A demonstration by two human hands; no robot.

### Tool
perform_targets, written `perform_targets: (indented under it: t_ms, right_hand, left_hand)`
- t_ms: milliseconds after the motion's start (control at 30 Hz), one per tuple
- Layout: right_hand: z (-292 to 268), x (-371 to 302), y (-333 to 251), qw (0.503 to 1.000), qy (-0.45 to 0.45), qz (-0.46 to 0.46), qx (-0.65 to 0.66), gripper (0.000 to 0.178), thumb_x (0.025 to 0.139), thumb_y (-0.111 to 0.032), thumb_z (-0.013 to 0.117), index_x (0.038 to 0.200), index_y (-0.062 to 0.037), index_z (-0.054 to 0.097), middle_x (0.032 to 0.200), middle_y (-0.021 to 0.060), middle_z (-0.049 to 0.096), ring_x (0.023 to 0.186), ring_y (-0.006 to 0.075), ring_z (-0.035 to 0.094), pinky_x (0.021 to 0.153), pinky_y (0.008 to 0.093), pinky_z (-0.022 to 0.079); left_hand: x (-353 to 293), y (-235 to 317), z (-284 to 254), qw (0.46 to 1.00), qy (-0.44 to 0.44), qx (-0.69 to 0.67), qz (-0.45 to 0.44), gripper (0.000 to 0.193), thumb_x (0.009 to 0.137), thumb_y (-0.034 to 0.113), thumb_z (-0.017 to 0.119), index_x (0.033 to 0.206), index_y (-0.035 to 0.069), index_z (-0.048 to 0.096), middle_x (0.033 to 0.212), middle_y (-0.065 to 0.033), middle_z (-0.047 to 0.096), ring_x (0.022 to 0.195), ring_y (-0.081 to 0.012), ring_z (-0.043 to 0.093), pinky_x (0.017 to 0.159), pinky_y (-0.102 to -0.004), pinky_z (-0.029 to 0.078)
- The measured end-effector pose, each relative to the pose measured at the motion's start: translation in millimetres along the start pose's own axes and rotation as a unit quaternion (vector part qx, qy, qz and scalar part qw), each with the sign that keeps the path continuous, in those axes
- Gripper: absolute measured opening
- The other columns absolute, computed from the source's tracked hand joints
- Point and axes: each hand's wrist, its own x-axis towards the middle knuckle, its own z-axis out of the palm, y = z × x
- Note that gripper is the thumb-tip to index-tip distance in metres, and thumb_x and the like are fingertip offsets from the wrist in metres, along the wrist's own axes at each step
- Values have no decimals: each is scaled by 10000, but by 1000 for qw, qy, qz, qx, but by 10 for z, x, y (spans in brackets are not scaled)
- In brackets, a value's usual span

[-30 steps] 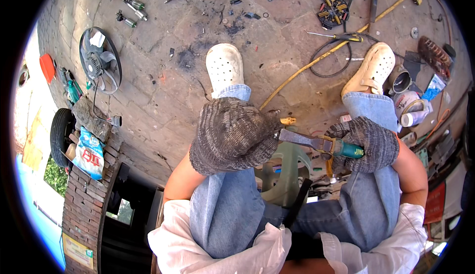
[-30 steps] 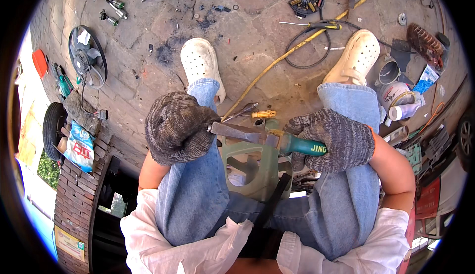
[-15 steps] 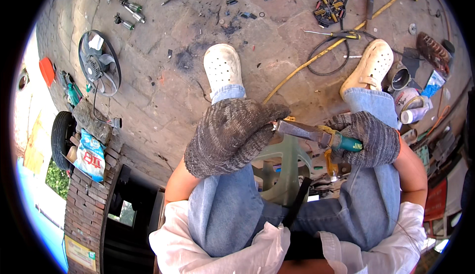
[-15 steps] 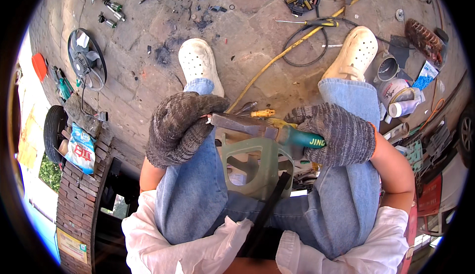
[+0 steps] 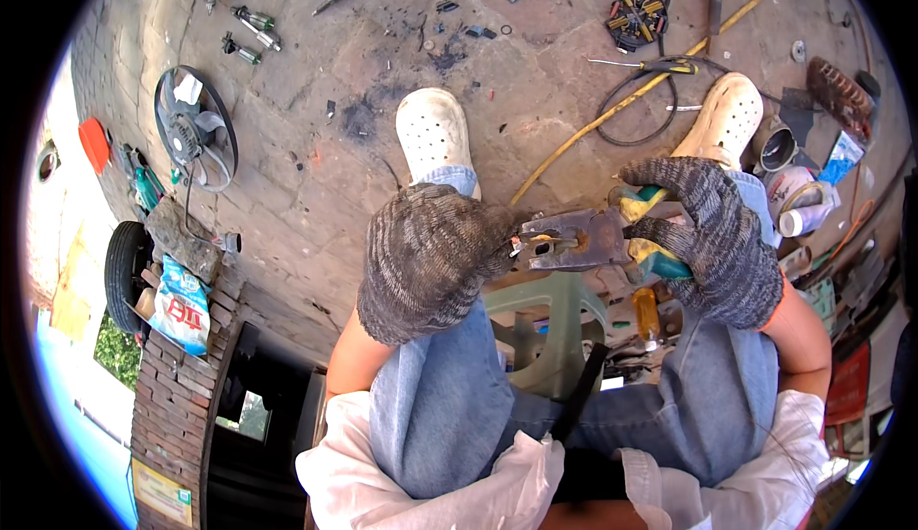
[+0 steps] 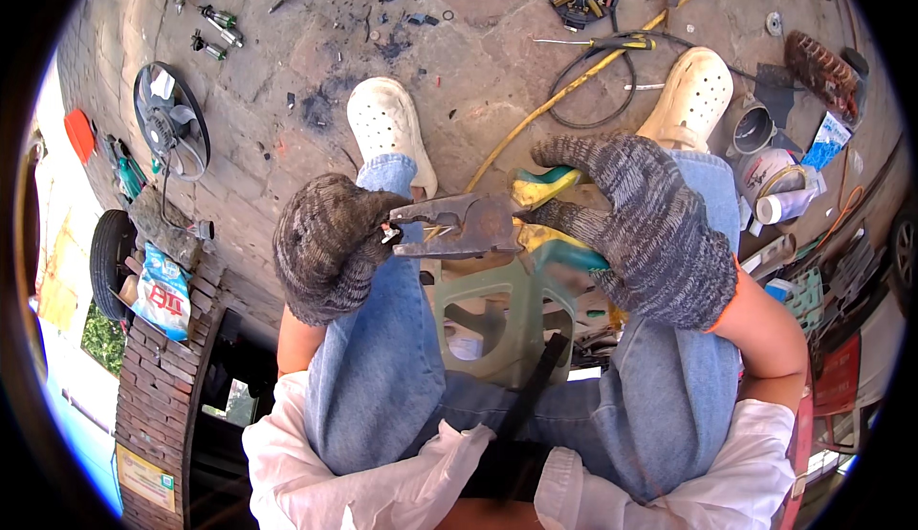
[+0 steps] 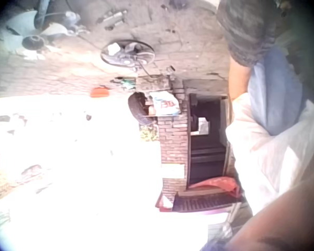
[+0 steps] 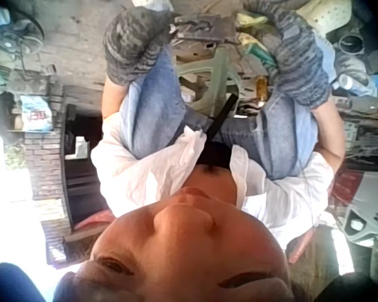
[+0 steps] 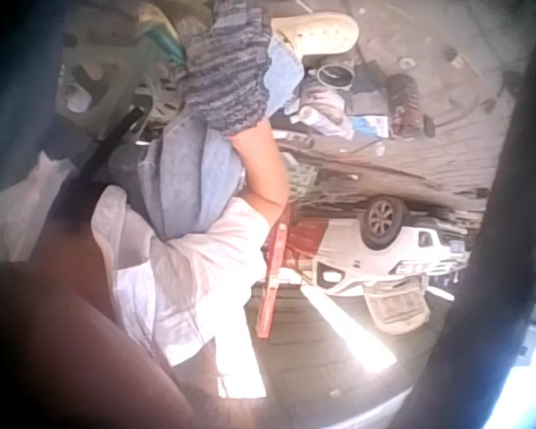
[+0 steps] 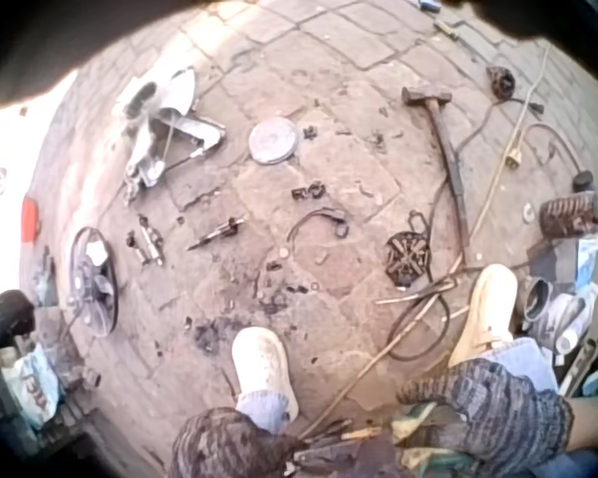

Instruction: The person sits on a low stool and uses pliers to strip the insulation from a copper wire. They then use a screwdriver to twist the exposed strands and manipulate a small orange component. Finally, they use the pliers to adjust a black circular electronic part with multiple yellow connectors.

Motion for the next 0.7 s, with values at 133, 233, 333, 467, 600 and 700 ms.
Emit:
perform_targets:
  t_ms: [133,233,333,467,600,700]
  right_hand:
    - [77,-3,17,999,35,31,-16,406,694,-105,725,1086,-82,621,1156,136,552,1033,318,542,887,421,433]
    - [107,-6,24,995,25,99,3,432,730,-174,711,1139,-85,603,1146,142,544,1055,317,527,905,406,419]
    - [66,7,31,994,15,106,12,460,759,-216,706,1170,-57,574,1113,148,543,1049,319,528,906,400,419]
    - [121,-16,47,994,40,105,5,464,769,-229,702,1171,-42,562,1104,152,546,1029,320,539,894,406,433]
    - [127,-25,43,981,1,177,83,476,764,-221,693,1179,-36,551,1109,163,543,1034,324,539,899,415,433]
    - [120,-48,69,996,-3,90,8,472,757,-204,686,1176,-33,549,1114,171,541,1032,331,538,897,414,433]
  left_hand:
    - [22,11,7,996,8,88,22,305,675,197,652,969,118,663,704,-60,598,686,-257,609,615,-396,477]
    - [-12,13,58,997,-48,36,-54,291,672,178,647,958,123,667,700,-53,603,681,-252,614,604,-396,477]
    - [-2,0,62,999,-20,26,-34,273,687,180,644,953,124,669,693,-56,610,664,-250,617,592,-397,476]
    - [57,38,28,998,-27,52,-26,261,708,192,639,960,130,669,685,-68,616,647,-255,615,582,-398,472]
    - [95,74,-16,997,-36,67,-25,262,709,201,638,962,142,670,677,-70,617,643,-258,617,575,-395,469]
    - [69,69,-4,997,-24,76,-18,268,698,205,639,959,149,669,680,-65,619,648,-253,618,577,-395,468]
